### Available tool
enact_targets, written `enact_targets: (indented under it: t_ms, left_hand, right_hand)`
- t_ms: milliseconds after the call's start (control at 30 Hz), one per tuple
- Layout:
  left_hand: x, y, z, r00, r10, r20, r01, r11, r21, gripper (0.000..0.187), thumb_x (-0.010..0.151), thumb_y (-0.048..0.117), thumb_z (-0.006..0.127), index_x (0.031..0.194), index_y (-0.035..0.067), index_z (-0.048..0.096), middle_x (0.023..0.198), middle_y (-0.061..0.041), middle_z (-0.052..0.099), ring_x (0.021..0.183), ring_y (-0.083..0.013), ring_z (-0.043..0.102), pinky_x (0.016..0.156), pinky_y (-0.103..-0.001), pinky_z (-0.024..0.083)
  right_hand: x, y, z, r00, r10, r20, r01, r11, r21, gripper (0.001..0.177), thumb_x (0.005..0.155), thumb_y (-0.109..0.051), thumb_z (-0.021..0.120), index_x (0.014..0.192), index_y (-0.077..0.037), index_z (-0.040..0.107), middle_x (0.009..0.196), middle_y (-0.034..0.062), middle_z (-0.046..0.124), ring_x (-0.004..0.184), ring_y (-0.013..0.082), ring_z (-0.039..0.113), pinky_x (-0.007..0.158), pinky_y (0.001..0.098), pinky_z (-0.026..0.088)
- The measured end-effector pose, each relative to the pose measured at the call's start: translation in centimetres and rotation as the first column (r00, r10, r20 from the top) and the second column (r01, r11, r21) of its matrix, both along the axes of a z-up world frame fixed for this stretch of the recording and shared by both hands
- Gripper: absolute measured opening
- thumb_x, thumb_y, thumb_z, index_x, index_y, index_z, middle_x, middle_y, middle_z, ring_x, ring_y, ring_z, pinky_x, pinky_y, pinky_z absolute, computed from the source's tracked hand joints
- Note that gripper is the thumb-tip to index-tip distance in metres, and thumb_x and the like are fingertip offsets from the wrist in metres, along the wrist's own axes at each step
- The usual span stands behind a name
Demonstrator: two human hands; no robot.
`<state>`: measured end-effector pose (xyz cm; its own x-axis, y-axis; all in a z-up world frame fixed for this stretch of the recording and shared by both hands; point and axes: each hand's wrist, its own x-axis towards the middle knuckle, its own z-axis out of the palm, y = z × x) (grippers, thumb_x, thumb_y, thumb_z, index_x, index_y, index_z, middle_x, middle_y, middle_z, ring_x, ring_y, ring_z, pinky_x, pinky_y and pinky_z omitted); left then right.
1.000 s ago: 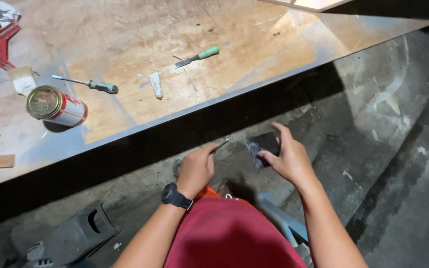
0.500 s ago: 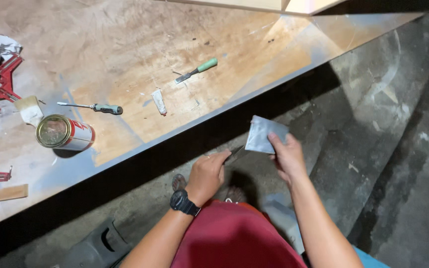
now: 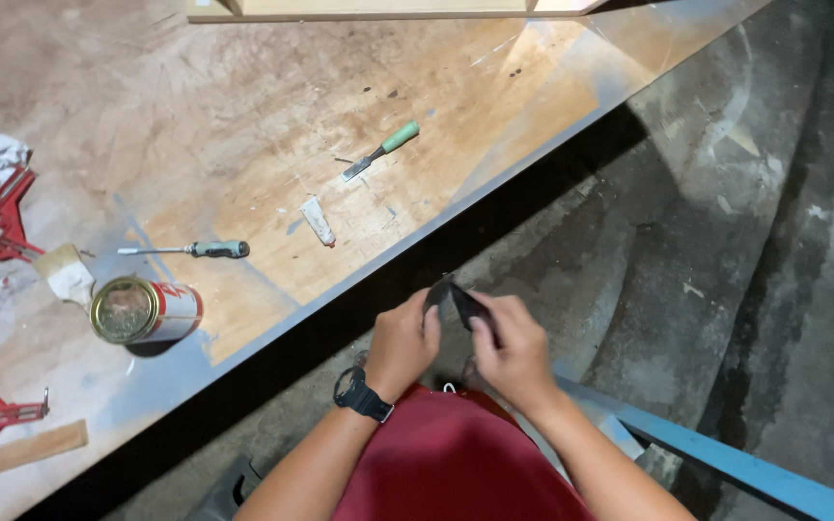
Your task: The person rubs two small metal plates together, then uses a screwdriver to scoop white paste from a can and applies it to one plate. They squeeze more paste from a tube onto the plate and rub the two plates together to spread the paste.
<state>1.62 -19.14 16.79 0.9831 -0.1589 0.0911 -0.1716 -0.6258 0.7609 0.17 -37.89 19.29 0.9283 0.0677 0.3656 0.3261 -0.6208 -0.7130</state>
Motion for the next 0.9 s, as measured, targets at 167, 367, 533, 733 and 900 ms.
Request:
enact_targets:
  t_ms: [167, 367, 533, 733, 900]
  left_hand:
    - [-0.2, 0.5, 0.8, 1.0, -0.006, 0.028, 0.007, 0.999, -0.036, 0.033, 0.108, 0.013, 0.061, 0.135, -0.002, 0.071, 0.101, -0.026, 0.082, 0.093, -0.0435, 0.08, 0.076, -0.047, 0.068]
    - [0.3, 1.6, -0.9, 0.962, -0.068, 0.264, 0.064, 0.998, 0.021, 0.038, 0.1, 0.002, 0.058, 0.134, 0.006, 0.075, 0.118, -0.017, 0.083, 0.107, -0.0388, 0.079, 0.085, -0.045, 0.065]
    - [0.6, 2.9, -3.5, 0.874, -0.097, 0.477, 0.028, 0.988, 0.15, 0.044, 0.097, -0.002, 0.057, 0.134, 0.011, 0.078, 0.131, -0.016, 0.079, 0.123, -0.0383, 0.074, 0.099, -0.05, 0.06]
    - [0.1, 2.2, -1.7, 0.836, -0.073, 0.544, -0.003, 0.991, 0.137, 0.04, 0.104, 0.004, 0.055, 0.137, 0.012, 0.076, 0.136, -0.012, 0.078, 0.129, -0.0356, 0.072, 0.107, -0.05, 0.056]
    - [-0.6, 2.0, -1.5, 0.867, -0.036, 0.497, -0.004, 0.997, 0.08, 0.043, 0.101, 0.001, 0.058, 0.137, 0.012, 0.078, 0.134, -0.011, 0.08, 0.127, -0.0354, 0.074, 0.108, -0.05, 0.058]
  right_hand:
    - [2.0, -1.7, -4.1, 0.986, -0.122, -0.112, 0.109, 0.988, -0.112, 0.022, 0.099, -0.006, 0.072, 0.119, 0.0, 0.078, 0.1, 0.0169, 0.074, 0.098, 0.0412, 0.075, 0.083, 0.0471, 0.061]
    - [2.8, -2.9, -3.2, 0.985, -0.052, -0.163, 0.007, 0.964, -0.266, 0.026, 0.098, -0.012, 0.071, 0.121, -0.007, 0.081, 0.104, 0.0122, 0.077, 0.104, 0.0359, 0.078, 0.089, 0.0435, 0.063]
    - [3.1, -4.4, 2.3, 0.987, -0.066, -0.147, 0.033, 0.976, -0.216, 0.022, 0.097, -0.011, 0.074, 0.116, -0.01, 0.084, 0.099, 0.0104, 0.076, 0.097, 0.036, 0.077, 0.082, 0.0453, 0.062]
    - [4.3, -3.9, 3.7, 0.989, 0.041, -0.142, -0.113, 0.831, -0.545, 0.032, 0.086, -0.008, 0.078, 0.115, -0.019, 0.084, 0.1, 0.0042, 0.077, 0.094, 0.0277, 0.077, 0.079, 0.0435, 0.065]
    - [2.8, -2.5, 4.8, 0.981, 0.195, -0.01, -0.195, 0.98, -0.024, 0.03, 0.092, -0.002, 0.07, 0.116, -0.011, 0.086, 0.095, 0.0091, 0.079, 0.091, 0.0332, 0.079, 0.082, 0.0425, 0.065]
